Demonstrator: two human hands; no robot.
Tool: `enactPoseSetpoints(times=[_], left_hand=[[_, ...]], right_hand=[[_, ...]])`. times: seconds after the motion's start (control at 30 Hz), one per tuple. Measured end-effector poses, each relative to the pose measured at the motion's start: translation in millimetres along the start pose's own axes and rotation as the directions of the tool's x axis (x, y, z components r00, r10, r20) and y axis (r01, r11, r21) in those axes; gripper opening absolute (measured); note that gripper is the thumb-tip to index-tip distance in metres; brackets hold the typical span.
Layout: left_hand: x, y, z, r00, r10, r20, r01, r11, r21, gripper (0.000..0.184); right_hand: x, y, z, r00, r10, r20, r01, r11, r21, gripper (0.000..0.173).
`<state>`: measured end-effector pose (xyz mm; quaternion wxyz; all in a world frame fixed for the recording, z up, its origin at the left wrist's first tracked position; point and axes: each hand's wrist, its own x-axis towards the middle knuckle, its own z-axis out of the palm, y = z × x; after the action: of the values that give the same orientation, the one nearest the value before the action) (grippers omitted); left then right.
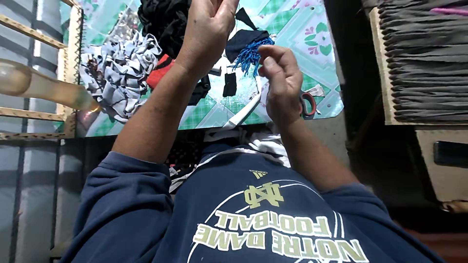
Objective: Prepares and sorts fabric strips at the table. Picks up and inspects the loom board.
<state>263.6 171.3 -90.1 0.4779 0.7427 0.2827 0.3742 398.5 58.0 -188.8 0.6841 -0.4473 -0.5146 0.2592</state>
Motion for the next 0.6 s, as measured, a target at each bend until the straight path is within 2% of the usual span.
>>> enactPoseSetpoints(times=[0.03,0.1,0.17,0.23,0.37,0.6], left_hand=[[-1,-1,2,1.0,0.0,0.003,0.0,0.999,0.038,0.029],[-2,-4,6,1.0,0.013,0.008,-0.014,0.995,0.1,0.023],[-4,-6,11,0.999,0.046,0.026,-0.049,0.987,0.151,0.016],[-6,-8,16,0.995,0.08,0.05,-0.089,0.974,0.207,0.016],[-9,-13,21,0.992,0.099,0.078,-0.117,0.951,0.288,0.018],[-4,-22,16,0.998,0.056,0.037,-0.062,0.978,0.2,0.014]], right_hand=[[2,-4,0,0.999,-0.043,-0.02,0.044,0.999,0.024,0.031],[3,-11,4,0.998,-0.058,0.039,0.055,0.996,0.066,0.035],[1,-12,11,0.99,-0.011,0.139,-0.003,0.994,0.105,0.033],[-2,-13,18,0.981,0.049,0.188,-0.08,0.984,0.159,0.024],[-4,-16,26,0.97,0.145,0.196,-0.191,0.952,0.238,0.012],[-15,-10,22,0.967,0.166,0.192,-0.206,0.955,0.213,0.008]])
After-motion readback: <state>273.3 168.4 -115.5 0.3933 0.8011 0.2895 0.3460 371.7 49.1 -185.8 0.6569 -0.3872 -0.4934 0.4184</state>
